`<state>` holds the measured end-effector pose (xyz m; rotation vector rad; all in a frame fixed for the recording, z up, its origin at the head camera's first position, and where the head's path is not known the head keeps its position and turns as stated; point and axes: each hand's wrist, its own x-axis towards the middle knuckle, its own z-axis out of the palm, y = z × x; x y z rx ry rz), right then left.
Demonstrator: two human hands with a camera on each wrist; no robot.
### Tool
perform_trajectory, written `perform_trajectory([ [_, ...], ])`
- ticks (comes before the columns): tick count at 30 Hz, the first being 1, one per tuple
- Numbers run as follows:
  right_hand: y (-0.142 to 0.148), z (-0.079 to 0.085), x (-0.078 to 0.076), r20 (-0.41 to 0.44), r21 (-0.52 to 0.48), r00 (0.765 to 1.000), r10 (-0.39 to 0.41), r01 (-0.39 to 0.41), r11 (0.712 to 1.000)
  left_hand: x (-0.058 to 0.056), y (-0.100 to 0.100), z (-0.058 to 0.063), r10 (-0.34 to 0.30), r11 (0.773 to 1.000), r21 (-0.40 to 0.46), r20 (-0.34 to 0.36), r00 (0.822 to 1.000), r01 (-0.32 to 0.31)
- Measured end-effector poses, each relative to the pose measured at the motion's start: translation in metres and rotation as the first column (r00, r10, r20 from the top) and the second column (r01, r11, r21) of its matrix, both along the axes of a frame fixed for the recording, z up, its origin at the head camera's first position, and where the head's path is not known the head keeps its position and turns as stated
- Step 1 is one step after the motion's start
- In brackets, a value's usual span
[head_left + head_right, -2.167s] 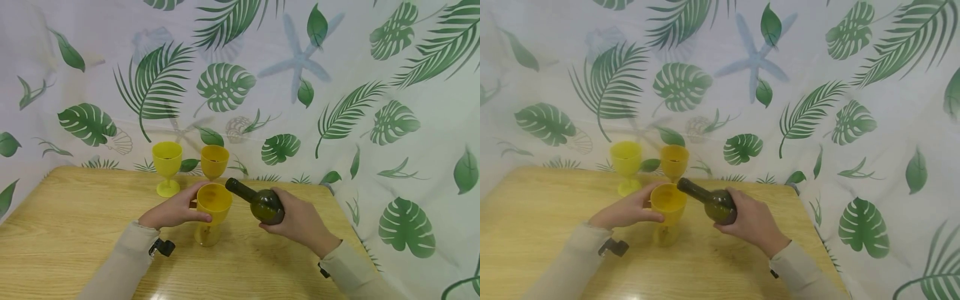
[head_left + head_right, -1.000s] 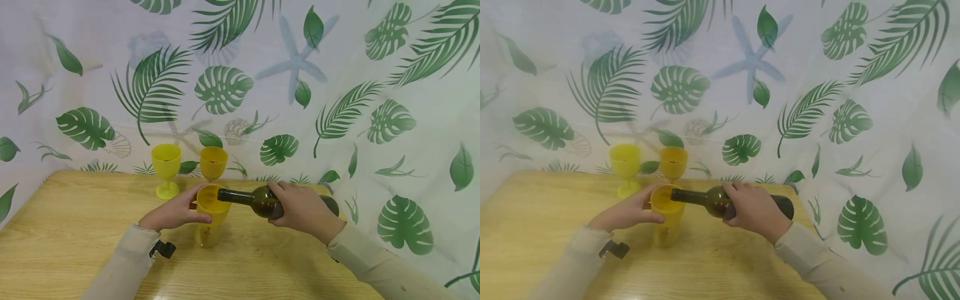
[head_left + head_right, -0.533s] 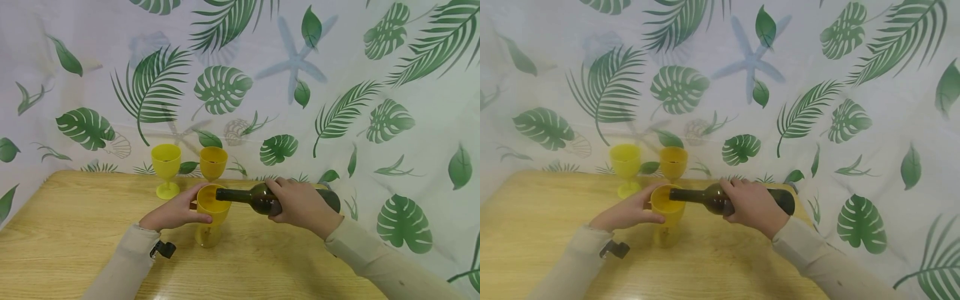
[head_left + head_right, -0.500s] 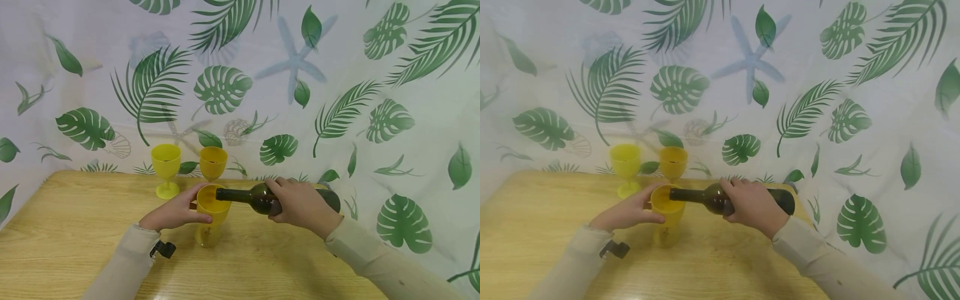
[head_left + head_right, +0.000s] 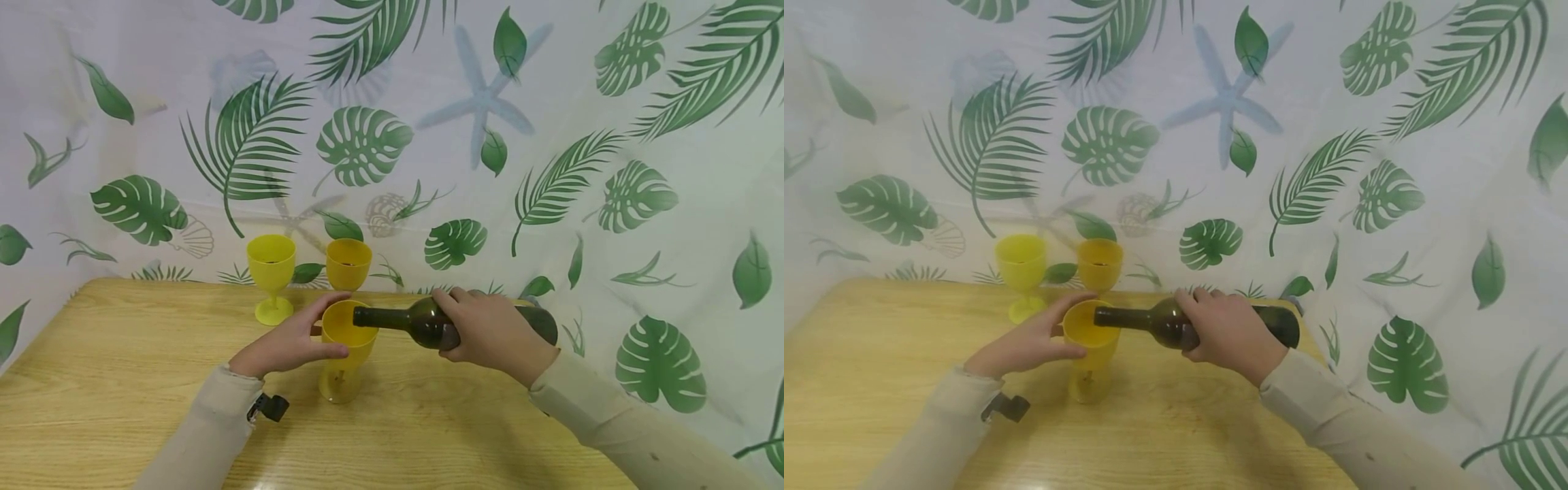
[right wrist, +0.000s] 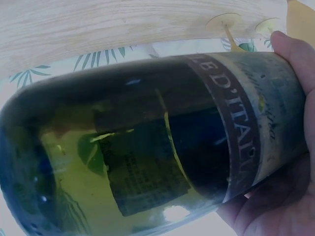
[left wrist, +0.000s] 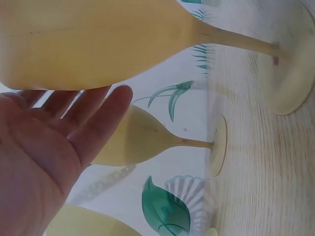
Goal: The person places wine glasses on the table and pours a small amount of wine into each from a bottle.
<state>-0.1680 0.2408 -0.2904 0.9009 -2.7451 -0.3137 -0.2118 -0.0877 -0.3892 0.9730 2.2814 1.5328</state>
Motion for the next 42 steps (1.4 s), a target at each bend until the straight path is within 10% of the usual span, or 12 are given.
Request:
perform_trajectory([
  [42,-0.0066,0.0081,0.0007,-0.051,0.023,0.998,0.040,-0.039,0.999,0.0083,0.0020,0.0053,-0.017,1.000,0.004,0.002,1.000,0.017],
])
